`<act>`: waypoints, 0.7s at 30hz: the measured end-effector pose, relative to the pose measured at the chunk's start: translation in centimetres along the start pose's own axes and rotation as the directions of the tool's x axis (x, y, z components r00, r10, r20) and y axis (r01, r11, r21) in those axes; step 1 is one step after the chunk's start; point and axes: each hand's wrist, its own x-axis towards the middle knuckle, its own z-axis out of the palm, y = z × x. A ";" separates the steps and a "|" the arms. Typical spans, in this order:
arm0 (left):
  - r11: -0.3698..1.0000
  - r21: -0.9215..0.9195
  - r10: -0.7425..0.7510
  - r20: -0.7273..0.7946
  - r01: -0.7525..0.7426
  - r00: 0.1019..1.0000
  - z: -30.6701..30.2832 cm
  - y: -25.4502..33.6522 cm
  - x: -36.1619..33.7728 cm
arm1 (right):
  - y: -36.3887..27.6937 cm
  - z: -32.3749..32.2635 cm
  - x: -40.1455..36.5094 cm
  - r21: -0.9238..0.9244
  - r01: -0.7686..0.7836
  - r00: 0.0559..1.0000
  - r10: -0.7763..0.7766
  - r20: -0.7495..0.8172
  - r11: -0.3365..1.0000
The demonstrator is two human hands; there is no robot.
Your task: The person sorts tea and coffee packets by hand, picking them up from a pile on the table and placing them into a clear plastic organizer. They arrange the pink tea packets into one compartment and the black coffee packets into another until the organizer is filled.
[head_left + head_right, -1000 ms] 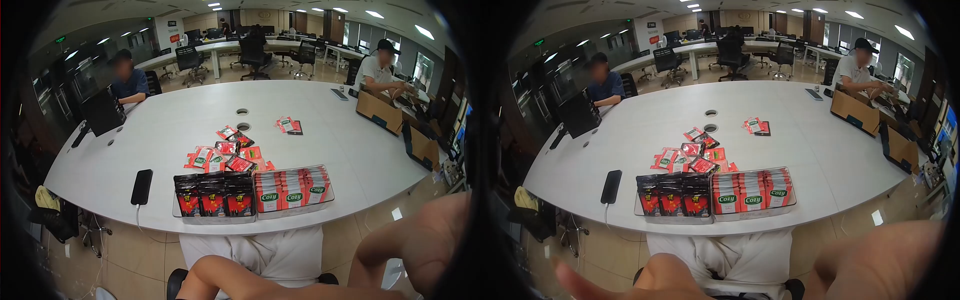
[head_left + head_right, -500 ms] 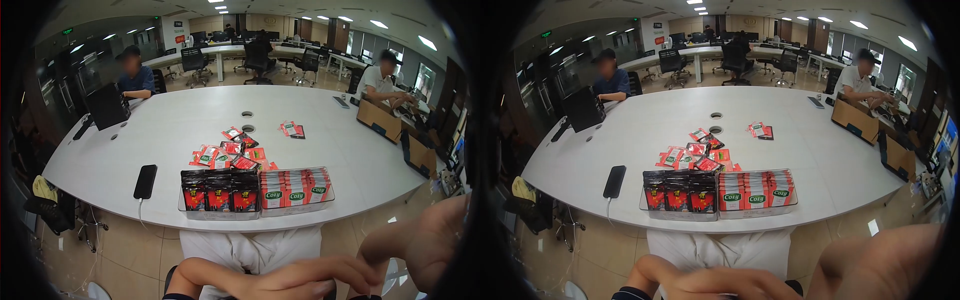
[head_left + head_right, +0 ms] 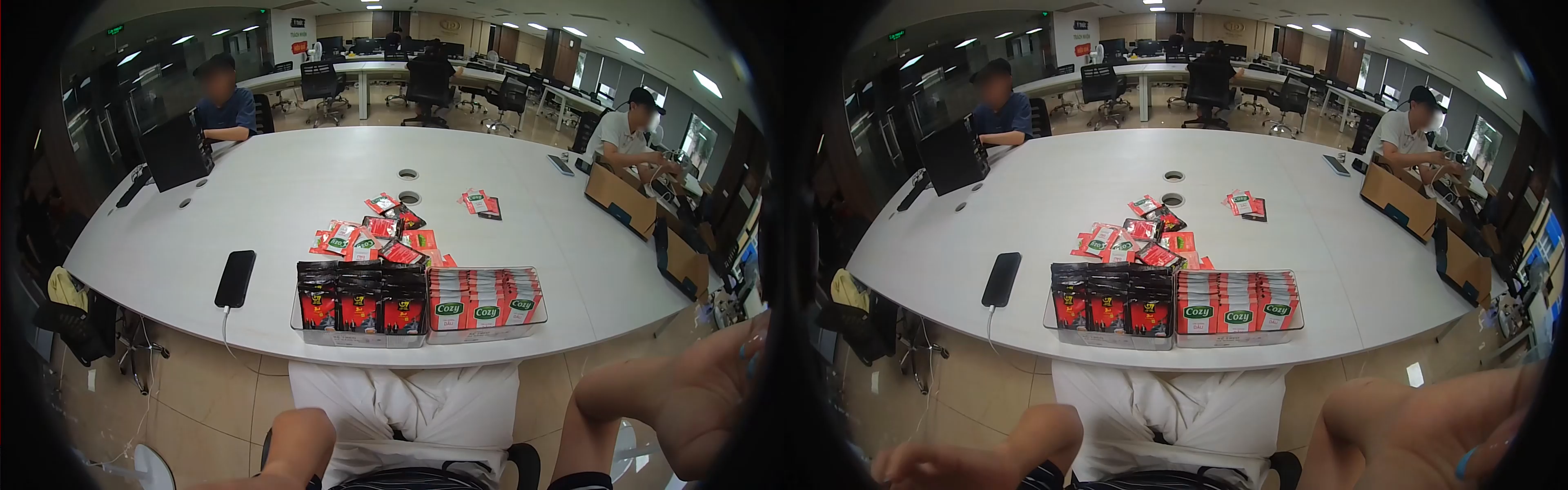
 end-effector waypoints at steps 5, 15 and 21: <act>0.763 -0.044 -0.645 -0.102 0.645 0.757 -1.0 1.3 -4.3 | 0.1 0.3 0.0 0.006 0.013 1.000 -0.013 -0.010 1.000; 0.753 -0.074 -0.634 0.186 0.654 0.751 -1.9 -1.2 -5.7 | 2.1 1.2 -0.5 -0.029 0.020 1.000 -0.019 0.015 0.999; 0.444 0.489 -0.804 -0.152 0.750 0.575 -5.8 -3.1 -10.1 | 3.8 1.4 -3.3 -0.575 0.044 0.976 0.088 0.200 0.817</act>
